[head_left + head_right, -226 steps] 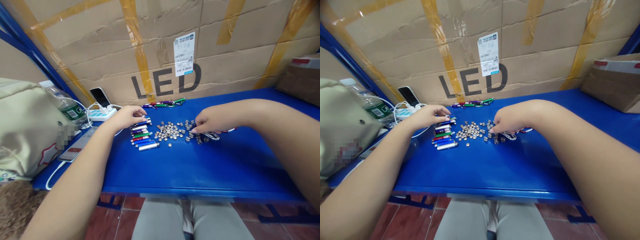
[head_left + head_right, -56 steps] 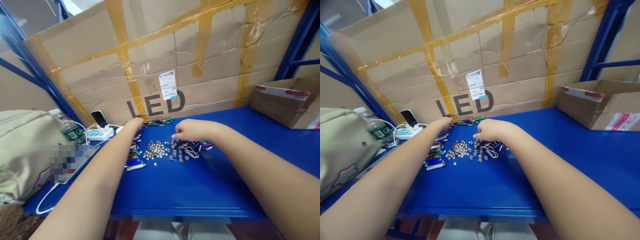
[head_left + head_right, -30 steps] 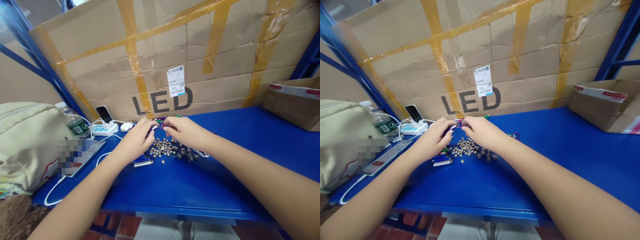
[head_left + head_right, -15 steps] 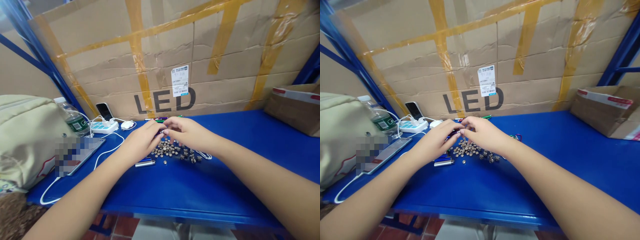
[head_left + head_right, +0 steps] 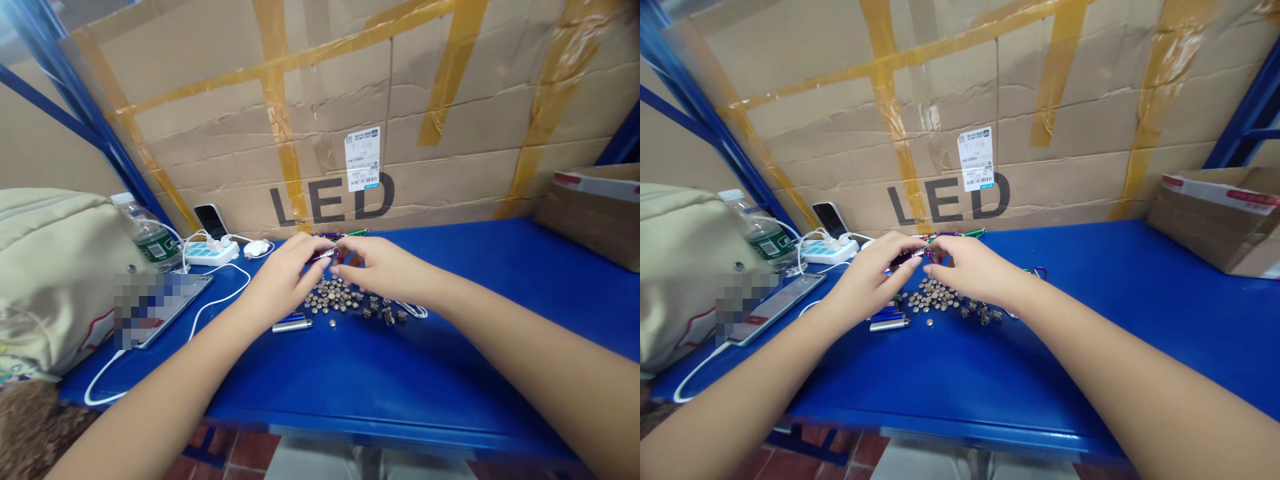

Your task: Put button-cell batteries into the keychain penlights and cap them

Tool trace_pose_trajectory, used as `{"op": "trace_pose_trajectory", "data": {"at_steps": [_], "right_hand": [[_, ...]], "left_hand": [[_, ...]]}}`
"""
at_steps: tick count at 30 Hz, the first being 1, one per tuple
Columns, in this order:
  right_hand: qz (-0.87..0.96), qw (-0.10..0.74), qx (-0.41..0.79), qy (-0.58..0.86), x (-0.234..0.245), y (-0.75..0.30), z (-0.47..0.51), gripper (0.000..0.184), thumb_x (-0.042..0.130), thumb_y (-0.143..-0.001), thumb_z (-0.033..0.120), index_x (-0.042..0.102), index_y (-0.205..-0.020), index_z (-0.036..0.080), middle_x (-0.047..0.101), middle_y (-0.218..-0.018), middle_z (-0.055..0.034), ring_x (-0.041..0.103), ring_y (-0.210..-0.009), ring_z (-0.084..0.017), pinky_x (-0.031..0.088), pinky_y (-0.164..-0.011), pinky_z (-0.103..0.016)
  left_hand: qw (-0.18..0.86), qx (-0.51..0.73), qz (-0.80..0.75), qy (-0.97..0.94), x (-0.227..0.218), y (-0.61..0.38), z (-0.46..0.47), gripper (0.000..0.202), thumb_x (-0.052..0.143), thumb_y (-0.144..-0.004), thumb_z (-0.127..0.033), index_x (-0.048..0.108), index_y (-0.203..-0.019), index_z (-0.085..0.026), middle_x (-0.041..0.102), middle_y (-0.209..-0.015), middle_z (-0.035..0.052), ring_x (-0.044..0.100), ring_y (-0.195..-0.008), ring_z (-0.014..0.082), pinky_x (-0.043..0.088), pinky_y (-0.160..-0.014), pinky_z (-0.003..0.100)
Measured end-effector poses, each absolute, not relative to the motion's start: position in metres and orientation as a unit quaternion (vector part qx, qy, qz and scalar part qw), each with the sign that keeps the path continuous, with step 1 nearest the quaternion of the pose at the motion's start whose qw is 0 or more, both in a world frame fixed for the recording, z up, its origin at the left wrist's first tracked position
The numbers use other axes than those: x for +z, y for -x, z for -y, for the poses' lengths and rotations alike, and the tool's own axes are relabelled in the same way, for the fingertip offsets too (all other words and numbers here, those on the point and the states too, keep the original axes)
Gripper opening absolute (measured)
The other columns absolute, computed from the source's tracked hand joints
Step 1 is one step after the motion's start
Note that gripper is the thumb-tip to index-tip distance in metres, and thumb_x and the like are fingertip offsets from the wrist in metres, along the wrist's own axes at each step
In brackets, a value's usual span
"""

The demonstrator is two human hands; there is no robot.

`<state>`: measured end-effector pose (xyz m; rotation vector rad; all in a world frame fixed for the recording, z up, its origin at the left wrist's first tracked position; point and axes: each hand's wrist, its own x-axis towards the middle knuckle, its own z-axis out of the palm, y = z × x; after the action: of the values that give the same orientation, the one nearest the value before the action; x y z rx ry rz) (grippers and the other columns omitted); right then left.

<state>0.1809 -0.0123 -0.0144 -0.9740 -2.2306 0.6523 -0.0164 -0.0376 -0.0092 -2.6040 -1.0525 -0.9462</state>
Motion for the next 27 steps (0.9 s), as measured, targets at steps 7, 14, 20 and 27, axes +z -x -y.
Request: {"op": "trace_pose_trajectory", "data": {"at_steps": [7,14,20,27], "right_hand": [[0.806,0.320,0.352,0.352,-0.0184,-0.1816,0.0065,0.024,0.041,-0.094,0.020,0.061,-0.108,0.019,0.071,-0.100,-0.0056,0.068,-0.078,-0.013,0.054,-0.062,-0.023],[0.793,0.317,0.382,0.355,-0.0203,-0.1797,0.0082,0.023,0.038,-0.100,0.028,0.052,-0.116,0.019,0.072,-0.097,-0.0066,0.069,-0.070,-0.012,0.052,-0.056,-0.022],[0.820,0.349,0.257,0.374,-0.0166,-0.1825,0.0052,0.017,0.042,-0.098,0.033,0.047,-0.086,0.021,0.071,-0.077,-0.0006,0.067,-0.063,-0.011,0.048,-0.059,-0.024],[0.864,0.255,0.179,0.395,-0.0180,-0.1849,0.0073,0.029,0.032,-0.100,0.038,0.042,-0.078,0.023,0.064,-0.067,-0.0004,0.060,-0.057,-0.013,0.043,-0.060,-0.027]], "left_hand": [[0.010,-0.330,0.390,0.860,-0.0121,0.0170,0.0353,0.027,0.050,-0.097,-0.025,0.056,-0.122,-0.019,0.071,-0.101,0.0044,0.066,-0.087,0.0159,0.053,-0.080,0.030],[-0.026,-0.309,0.400,0.862,-0.0148,0.0178,0.0327,0.029,0.046,-0.097,-0.024,0.056,-0.123,-0.019,0.071,-0.102,0.0051,0.067,-0.088,0.0165,0.054,-0.083,0.032],[0.025,-0.285,0.397,0.872,-0.0135,0.0179,0.0324,0.026,0.047,-0.097,-0.023,0.062,-0.118,-0.017,0.070,-0.109,0.0072,0.065,-0.102,0.0190,0.051,-0.092,0.035],[0.032,-0.290,0.383,0.876,-0.0153,0.0180,0.0301,0.025,0.046,-0.098,-0.025,0.062,-0.116,-0.018,0.071,-0.115,0.0079,0.066,-0.106,0.0208,0.052,-0.095,0.038]]}}
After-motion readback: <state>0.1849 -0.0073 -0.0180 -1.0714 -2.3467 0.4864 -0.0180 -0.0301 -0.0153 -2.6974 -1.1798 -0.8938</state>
